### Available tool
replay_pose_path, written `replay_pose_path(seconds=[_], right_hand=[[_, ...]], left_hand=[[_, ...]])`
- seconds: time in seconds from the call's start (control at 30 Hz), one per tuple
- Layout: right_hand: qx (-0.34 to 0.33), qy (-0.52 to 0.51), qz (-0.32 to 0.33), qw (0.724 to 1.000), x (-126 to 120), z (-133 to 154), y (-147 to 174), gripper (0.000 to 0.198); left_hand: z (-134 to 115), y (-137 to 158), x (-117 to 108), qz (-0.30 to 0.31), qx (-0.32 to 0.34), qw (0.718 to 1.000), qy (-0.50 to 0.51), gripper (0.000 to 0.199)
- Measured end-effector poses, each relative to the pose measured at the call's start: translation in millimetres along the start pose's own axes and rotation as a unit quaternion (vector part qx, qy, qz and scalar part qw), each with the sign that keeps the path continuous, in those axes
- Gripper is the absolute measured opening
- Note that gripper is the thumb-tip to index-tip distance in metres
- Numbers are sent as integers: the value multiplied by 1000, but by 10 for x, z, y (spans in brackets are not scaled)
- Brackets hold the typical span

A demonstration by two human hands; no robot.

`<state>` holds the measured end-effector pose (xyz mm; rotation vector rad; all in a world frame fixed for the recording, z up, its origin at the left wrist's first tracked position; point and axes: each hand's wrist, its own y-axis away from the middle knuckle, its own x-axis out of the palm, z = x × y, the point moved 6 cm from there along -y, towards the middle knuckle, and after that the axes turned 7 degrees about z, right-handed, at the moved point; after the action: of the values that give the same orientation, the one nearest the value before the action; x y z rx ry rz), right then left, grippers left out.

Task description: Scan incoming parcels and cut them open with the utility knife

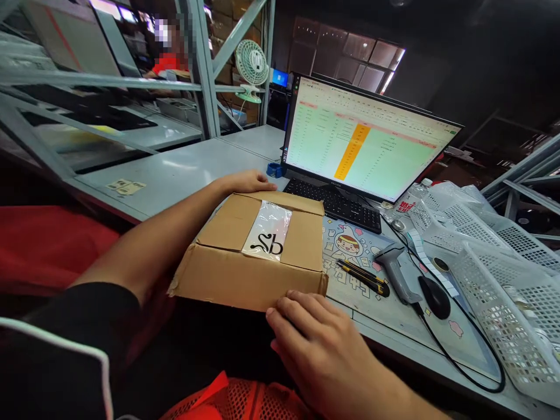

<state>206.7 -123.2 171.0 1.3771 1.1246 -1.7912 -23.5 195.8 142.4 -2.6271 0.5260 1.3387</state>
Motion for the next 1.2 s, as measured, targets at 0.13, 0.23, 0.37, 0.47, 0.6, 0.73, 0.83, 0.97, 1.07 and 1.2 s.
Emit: replay_pose_path(seconds=[0.13,0.23,0.37,0.47,0.6,0.73,0.83,0.97,1.07,1.2], right_hand=[[46,-223,4,974,-376,-521,-116,28],[101,-274,-72,954,-509,-1029,-288,28],[85,-251,15,964,-144,-1327,-720,34],[23,-199,41,979,26,-1291,-938,39],[-2,-107,-52,993,-254,-1260,-788,41],[82,-4,-140,987,-570,-1527,-196,42],[138,10,-147,979,-424,-1806,215,33],[171,-74,-225,956,-22,-1979,430,25],[220,-158,-307,912,151,-2015,422,35],[309,-234,-352,852,284,-2073,343,41]], left_hand=[[-409,551,-453,-326,137,933,-61,29],[-780,1070,-410,-269,274,920,-76,24],[-946,1454,87,41,328,937,-110,28],[-881,1545,203,58,304,941,-134,30],[-712,1676,-90,-43,259,962,-75,27],[-206,1957,-422,-201,207,957,-42,22],[241,2087,-269,-256,192,946,-48,29],[519,2059,141,-338,176,925,13,28],[535,1951,234,-417,147,892,99,20],[623,1653,121,-369,-15,920,133,37]])
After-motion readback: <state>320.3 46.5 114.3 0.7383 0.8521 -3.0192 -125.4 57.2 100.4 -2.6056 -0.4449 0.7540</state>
